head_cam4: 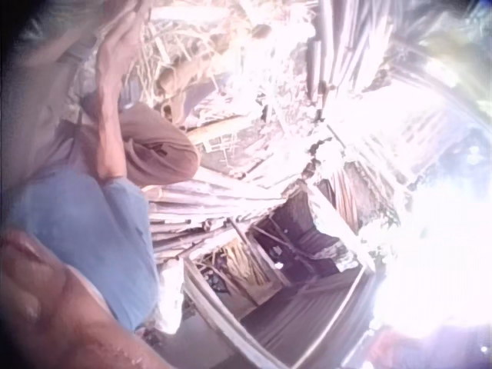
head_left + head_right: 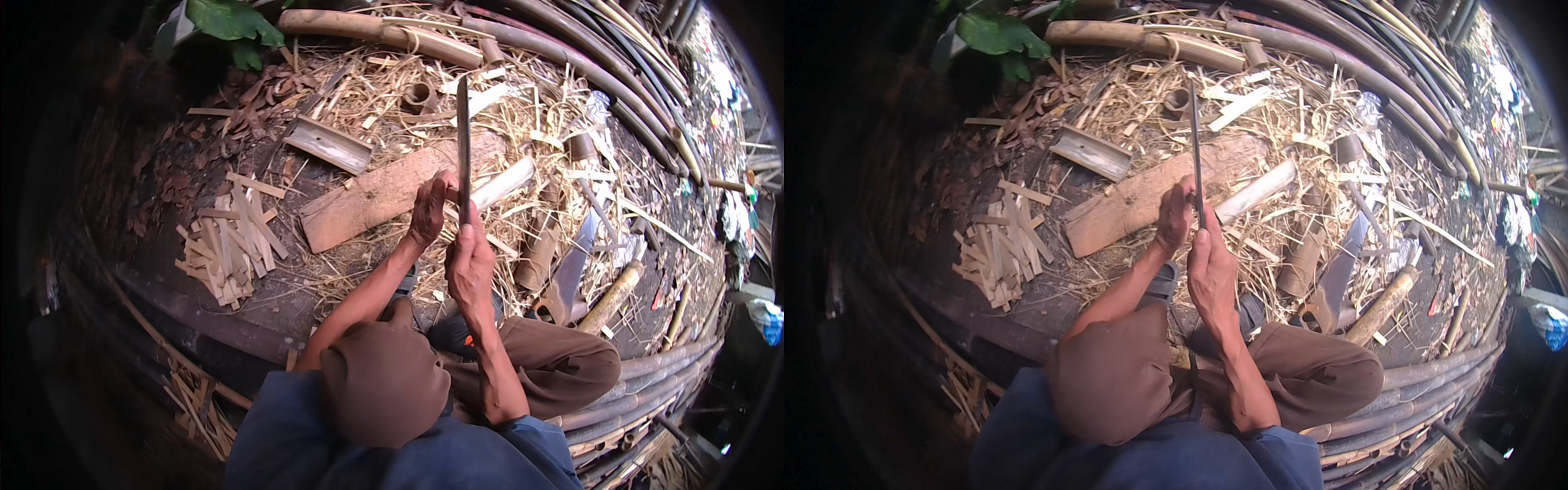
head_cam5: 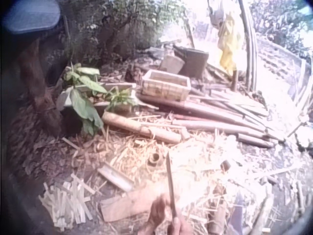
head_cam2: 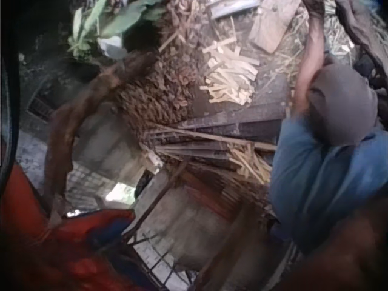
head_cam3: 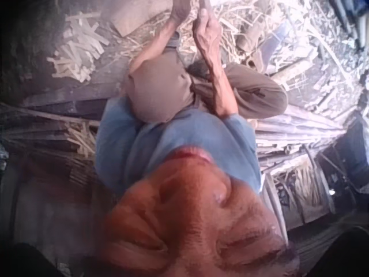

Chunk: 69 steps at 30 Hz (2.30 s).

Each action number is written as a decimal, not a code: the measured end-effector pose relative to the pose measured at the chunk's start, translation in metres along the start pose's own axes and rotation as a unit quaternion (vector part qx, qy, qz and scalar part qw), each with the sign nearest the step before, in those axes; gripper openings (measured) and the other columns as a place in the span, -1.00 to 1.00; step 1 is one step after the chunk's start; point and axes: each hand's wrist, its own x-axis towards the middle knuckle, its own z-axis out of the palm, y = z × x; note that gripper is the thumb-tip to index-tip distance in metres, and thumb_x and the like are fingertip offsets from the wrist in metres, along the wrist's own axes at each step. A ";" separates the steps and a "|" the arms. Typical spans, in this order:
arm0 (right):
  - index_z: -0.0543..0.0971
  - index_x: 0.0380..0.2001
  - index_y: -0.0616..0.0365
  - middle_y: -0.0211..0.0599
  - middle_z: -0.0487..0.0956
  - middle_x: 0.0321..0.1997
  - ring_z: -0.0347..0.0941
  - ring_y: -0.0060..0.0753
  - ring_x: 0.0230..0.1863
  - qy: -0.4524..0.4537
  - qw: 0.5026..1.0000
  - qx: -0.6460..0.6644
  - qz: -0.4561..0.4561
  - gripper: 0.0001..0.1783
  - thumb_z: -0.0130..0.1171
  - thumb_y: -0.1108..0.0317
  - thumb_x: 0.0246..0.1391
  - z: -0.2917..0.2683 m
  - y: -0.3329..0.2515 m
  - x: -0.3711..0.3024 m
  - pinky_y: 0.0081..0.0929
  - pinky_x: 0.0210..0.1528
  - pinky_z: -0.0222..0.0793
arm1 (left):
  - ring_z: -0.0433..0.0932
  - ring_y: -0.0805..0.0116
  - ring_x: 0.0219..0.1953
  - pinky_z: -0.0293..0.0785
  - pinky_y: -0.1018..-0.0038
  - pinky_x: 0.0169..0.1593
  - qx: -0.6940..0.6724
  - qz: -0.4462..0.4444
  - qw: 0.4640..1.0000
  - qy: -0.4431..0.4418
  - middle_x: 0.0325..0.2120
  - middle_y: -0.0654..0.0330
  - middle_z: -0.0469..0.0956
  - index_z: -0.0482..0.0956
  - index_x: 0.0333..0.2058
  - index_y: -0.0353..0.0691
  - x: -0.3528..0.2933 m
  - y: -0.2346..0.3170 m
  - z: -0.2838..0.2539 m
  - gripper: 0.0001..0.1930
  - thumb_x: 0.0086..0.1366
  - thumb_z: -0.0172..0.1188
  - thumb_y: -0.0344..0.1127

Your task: The person sits on the ground and uses a machete to split small pieces of wood into thin strips. They repeatedly strike the wood, adjust the pieces, and collect the resulting slivers.

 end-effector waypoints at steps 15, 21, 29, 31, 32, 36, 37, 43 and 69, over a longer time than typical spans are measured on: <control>0.37 0.20 0.29 0.25 0.54 -0.03 0.51 0.03 0.02 -0.062 0.995 -0.074 0.006 -0.48 -0.20 0.12 0.38 0.015 0.051 0.030 -0.28 0.07 0.34 | 0.44 0.29 -0.01 0.33 0.35 0.12 -0.019 0.034 0.986 0.165 -0.10 0.05 0.47 0.40 0.04 -0.38 -0.020 0.018 -0.053 -0.53 0.47 -0.23 -0.07; 0.39 0.17 0.25 0.26 0.58 -0.18 0.56 0.10 -0.10 -0.065 0.988 -0.133 -0.038 -0.48 0.00 0.14 0.26 0.003 0.046 0.039 -0.21 -0.05 0.41 | 0.55 0.22 -0.14 0.46 0.33 -0.03 0.053 0.109 0.993 0.017 -0.20 0.02 0.55 0.52 -0.07 -0.35 0.015 0.078 -0.071 -0.70 0.34 0.07 -0.26; 0.41 0.20 -0.16 0.09 0.62 -0.37 0.58 0.13 -0.27 -0.100 0.961 -0.249 -0.071 -0.41 0.21 0.28 0.05 -0.014 0.065 0.051 -0.06 -0.17 0.47 | 0.61 0.15 -0.18 0.50 0.35 -0.09 0.209 0.114 0.880 -0.410 -0.24 0.03 0.64 0.65 -0.16 -0.28 0.066 0.116 -0.081 -0.68 0.23 0.25 -0.16; 0.40 0.21 -0.17 0.06 0.62 -0.35 0.58 0.12 -0.25 -0.098 0.958 -0.257 -0.076 -0.40 0.22 0.29 0.04 -0.014 0.063 0.046 -0.07 -0.16 0.47 | 0.63 0.17 -0.21 0.51 0.35 -0.12 0.216 0.079 0.875 -0.425 -0.28 0.03 0.66 0.67 -0.19 -0.27 0.066 0.126 -0.085 -0.69 0.22 0.26 -0.15; 0.38 0.23 -0.20 0.01 0.63 -0.33 0.57 0.12 -0.24 -0.101 0.954 -0.256 -0.115 -0.37 0.22 0.28 0.03 -0.014 0.059 0.042 -0.07 -0.17 0.47 | 0.64 0.16 -0.27 0.52 0.34 -0.17 0.204 0.021 0.875 -0.438 -0.33 0.03 0.66 0.68 -0.22 -0.27 0.067 0.127 -0.088 -0.70 0.20 0.28 -0.15; 0.44 0.15 -0.14 -0.01 0.62 -0.27 0.55 0.12 -0.22 -0.106 0.949 -0.269 -0.127 -0.45 0.22 0.26 0.03 -0.012 0.063 0.043 -0.07 -0.18 0.46 | 0.63 0.11 -0.31 0.51 0.32 -0.22 0.204 0.140 0.854 -0.457 -0.37 0.01 0.65 0.66 -0.23 -0.29 0.065 0.116 -0.093 -0.74 0.21 0.28 -0.22; 0.46 0.11 -0.11 -0.01 0.62 -0.29 0.55 0.12 -0.22 -0.109 0.947 -0.264 -0.144 -0.48 0.22 0.26 0.03 -0.014 0.065 0.044 -0.06 -0.19 0.46 | 0.62 0.11 -0.33 0.50 0.32 -0.24 0.210 0.143 0.850 -0.461 -0.39 0.02 0.64 0.66 -0.24 -0.29 0.064 0.116 -0.091 -0.75 0.21 0.28 -0.23; 0.53 -0.09 0.02 -0.04 0.62 -0.37 0.56 0.11 -0.27 -0.154 0.924 -0.302 -0.174 -0.65 0.20 0.27 0.01 -0.028 0.070 0.046 -0.04 -0.21 0.47 | 0.58 0.14 -0.38 0.46 0.33 -0.32 0.247 0.193 0.823 -0.475 -0.46 0.03 0.58 0.64 -0.30 -0.30 0.059 0.113 -0.080 -0.79 0.21 0.27 -0.26; 0.38 0.23 0.02 -0.06 0.37 -0.63 0.37 -0.20 -0.53 -0.082 0.995 -0.057 0.010 -0.54 -0.06 0.15 0.33 -0.045 0.032 -0.084 -0.34 -0.33 0.33 | 0.52 -0.26 -0.55 0.38 -0.07 -0.38 0.373 0.012 0.926 -0.049 -0.67 -0.25 0.46 0.25 -0.07 -0.25 0.062 0.100 -0.073 -0.62 0.08 -0.04 -0.40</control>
